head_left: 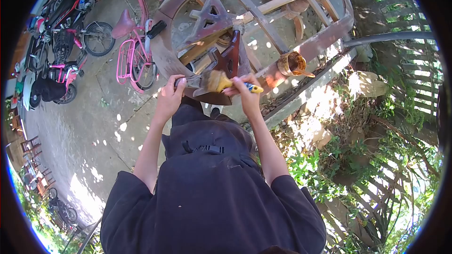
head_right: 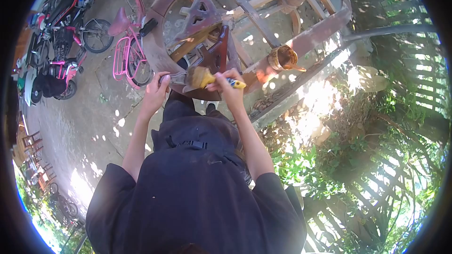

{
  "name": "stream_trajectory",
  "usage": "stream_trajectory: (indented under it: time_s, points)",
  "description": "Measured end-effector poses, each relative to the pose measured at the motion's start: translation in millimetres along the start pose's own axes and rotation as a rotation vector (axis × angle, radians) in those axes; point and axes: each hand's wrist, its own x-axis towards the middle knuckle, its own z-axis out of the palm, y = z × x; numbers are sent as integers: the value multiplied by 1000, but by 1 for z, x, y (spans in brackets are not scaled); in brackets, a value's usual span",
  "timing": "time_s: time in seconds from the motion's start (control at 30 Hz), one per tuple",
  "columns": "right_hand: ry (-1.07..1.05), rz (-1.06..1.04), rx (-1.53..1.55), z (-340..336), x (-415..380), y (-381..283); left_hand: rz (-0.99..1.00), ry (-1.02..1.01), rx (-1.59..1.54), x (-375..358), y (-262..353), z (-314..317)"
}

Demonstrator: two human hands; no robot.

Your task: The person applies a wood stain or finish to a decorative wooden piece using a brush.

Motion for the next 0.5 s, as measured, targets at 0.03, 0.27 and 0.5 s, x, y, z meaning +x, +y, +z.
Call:
stream_trajectory:
  time_s: [0.03,0.27,0.5]
  points:
    - [5,-1,1,-4,0,1,11,10,7,0,0,1]
    - [229,-2,-71,-69,15,23,-4,-9,-26,1,2,0]
    - [73,42,124,-13,-6,13,-4,-37,-20,-1,10,1]
